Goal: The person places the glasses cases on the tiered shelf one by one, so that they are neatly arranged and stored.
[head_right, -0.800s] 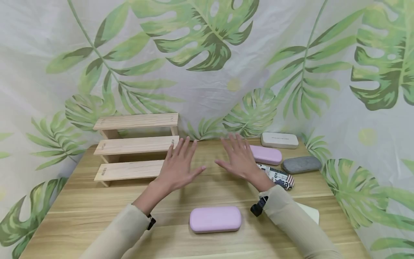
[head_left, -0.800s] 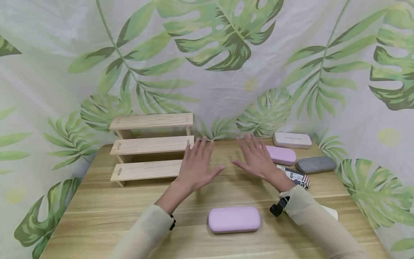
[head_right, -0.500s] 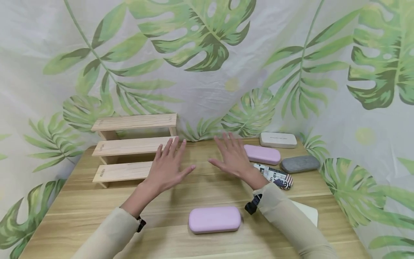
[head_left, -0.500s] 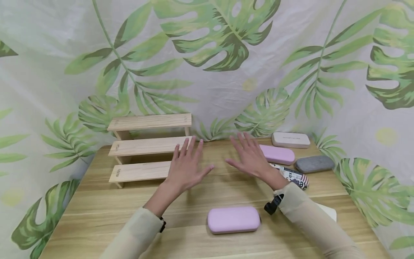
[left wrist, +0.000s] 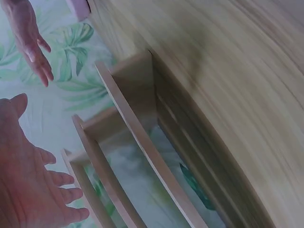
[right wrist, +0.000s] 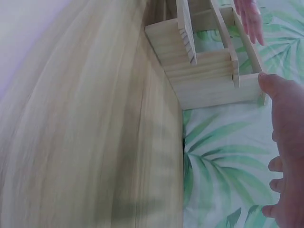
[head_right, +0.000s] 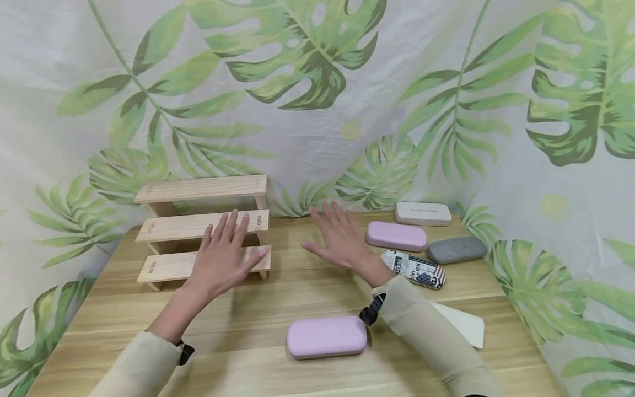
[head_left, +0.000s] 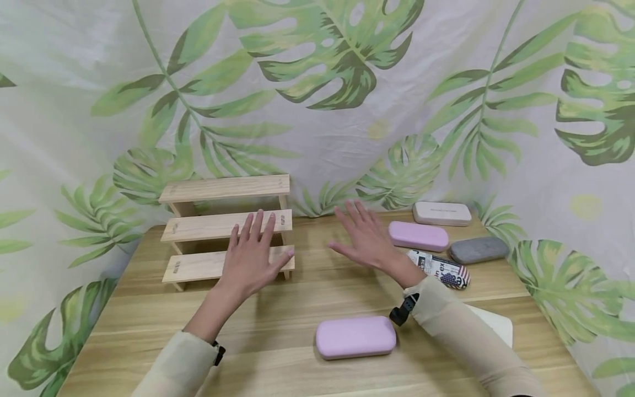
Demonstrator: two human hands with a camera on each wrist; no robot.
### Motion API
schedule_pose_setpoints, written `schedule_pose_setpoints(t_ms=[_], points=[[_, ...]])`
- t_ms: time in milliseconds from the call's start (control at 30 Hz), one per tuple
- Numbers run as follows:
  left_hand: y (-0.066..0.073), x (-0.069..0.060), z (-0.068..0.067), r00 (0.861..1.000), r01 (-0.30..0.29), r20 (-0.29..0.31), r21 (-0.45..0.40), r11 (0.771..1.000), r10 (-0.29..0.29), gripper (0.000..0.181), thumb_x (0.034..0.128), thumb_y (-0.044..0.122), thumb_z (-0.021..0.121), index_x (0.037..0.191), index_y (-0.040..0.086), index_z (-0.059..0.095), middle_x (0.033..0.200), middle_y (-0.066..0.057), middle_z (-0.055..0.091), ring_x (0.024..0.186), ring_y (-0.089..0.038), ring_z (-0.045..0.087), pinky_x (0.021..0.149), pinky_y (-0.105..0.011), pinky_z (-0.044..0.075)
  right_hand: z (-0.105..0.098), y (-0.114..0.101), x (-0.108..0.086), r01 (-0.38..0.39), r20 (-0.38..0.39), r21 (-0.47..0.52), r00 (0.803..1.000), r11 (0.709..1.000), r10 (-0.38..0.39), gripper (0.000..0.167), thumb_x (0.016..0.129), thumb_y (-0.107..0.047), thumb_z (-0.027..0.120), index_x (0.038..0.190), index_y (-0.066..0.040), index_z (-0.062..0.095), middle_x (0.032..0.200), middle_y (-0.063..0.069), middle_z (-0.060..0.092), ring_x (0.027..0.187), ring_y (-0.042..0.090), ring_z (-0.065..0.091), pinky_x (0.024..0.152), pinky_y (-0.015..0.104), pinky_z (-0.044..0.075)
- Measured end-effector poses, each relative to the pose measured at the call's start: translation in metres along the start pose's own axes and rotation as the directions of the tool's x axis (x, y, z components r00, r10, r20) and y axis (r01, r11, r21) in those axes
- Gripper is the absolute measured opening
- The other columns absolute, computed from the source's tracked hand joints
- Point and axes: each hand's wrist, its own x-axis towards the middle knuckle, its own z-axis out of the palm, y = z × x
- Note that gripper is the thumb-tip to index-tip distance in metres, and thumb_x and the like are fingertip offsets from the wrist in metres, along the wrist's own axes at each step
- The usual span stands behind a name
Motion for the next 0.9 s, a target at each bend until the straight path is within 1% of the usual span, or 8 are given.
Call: schedule_pose_setpoints(t_ms=[133, 233, 400, 533, 633, 767, 900], points=[[-0.014, -0.005, -0.002, 0.999, 0.024, -0.026, -0.012, 1.000, -0.024, 0.097, 0.1020, 0.069, 0.053, 0.171, 0.014, 0.013, 0.177, -0.020, 0.008, 0.163, -0.042, 0.007, 0.128, -0.068, 0.008, 0.002, -0.006, 0.007, 0.013, 0.001, 0.006, 1.000, 1.000, -0.013, 0.087, 0.102, -0.065, 0.052, 0.169, -0.015, 0.027, 0.176, 0.017, 0.018, 0.163, 0.040, 0.013, 0.128, 0.066, 0.019], [-0.023, -0.007, -0.005, 0.998, 0.028, -0.054, -0.021, 0.999, -0.029, 0.097, 0.1020, 0.067, 0.055, 0.171, 0.012, 0.015, 0.176, -0.023, 0.011, 0.162, -0.045, 0.010, 0.127, -0.070, 0.009, 0.005, -0.009, 0.011, 0.018, -0.005, 0.002, 1.000, 1.000, -0.018, 0.088, 0.102, -0.067, 0.049, 0.170, -0.016, 0.024, 0.176, 0.017, 0.019, 0.162, 0.041, 0.016, 0.128, 0.064, 0.020], [-0.041, -0.012, -0.008, 0.994, 0.038, -0.099, -0.011, 0.999, -0.038, 0.096, 0.1010, 0.065, 0.058, 0.170, 0.009, 0.021, 0.174, -0.027, 0.018, 0.160, -0.048, 0.016, 0.125, -0.072, 0.012, 0.008, -0.016, 0.019, 0.035, -0.019, 0.053, 0.999, 0.998, -0.034, 0.089, 0.102, -0.066, 0.049, 0.170, -0.015, 0.024, 0.176, 0.017, 0.018, 0.161, 0.043, 0.019, 0.128, 0.064, 0.020], [-0.056, -0.015, -0.010, 0.990, 0.050, -0.134, 0.004, 0.999, -0.049, 0.096, 0.0998, 0.066, 0.059, 0.168, 0.009, 0.025, 0.172, -0.028, 0.022, 0.158, -0.049, 0.020, 0.124, -0.073, 0.014, 0.010, -0.021, 0.024, 0.031, -0.018, 0.088, 0.999, 0.996, -0.030, 0.087, 0.103, -0.064, 0.050, 0.170, -0.015, 0.024, 0.176, 0.017, 0.017, 0.161, 0.043, 0.019, 0.128, 0.063, 0.020], [-0.066, -0.018, -0.012, 0.986, 0.060, -0.155, -0.001, 0.998, -0.060, 0.095, 0.0995, 0.066, 0.060, 0.168, 0.008, 0.027, 0.171, -0.028, 0.024, 0.157, -0.050, 0.021, 0.124, -0.073, 0.014, 0.012, -0.025, 0.027, 0.023, -0.008, 0.133, 1.000, 0.991, -0.022, 0.088, 0.103, -0.065, 0.049, 0.170, -0.015, 0.023, 0.177, 0.015, 0.015, 0.162, 0.040, 0.016, 0.129, 0.062, 0.017], [-0.080, -0.021, -0.015, 0.981, 0.082, -0.172, -0.025, 0.996, -0.085, 0.095, 0.0999, 0.064, 0.060, 0.167, 0.007, 0.027, 0.171, -0.029, 0.024, 0.157, -0.050, 0.020, 0.125, -0.072, 0.012, 0.014, -0.030, 0.031, 0.016, 0.000, 0.210, 1.000, 0.978, -0.016, 0.091, 0.103, -0.071, 0.044, 0.171, -0.017, 0.019, 0.178, 0.012, 0.011, 0.164, 0.035, 0.012, 0.130, 0.059, 0.014], [-0.094, -0.023, -0.014, 0.976, 0.097, -0.191, -0.043, 0.994, -0.104, 0.094, 0.1007, 0.062, 0.060, 0.167, 0.006, 0.026, 0.170, -0.030, 0.024, 0.156, -0.051, 0.021, 0.125, -0.072, 0.011, 0.018, -0.034, 0.034, 0.014, -0.013, 0.289, 1.000, 0.957, -0.010, 0.091, 0.101, -0.073, 0.046, 0.171, -0.021, 0.019, 0.178, 0.010, 0.012, 0.163, 0.035, 0.015, 0.130, 0.060, 0.017]])
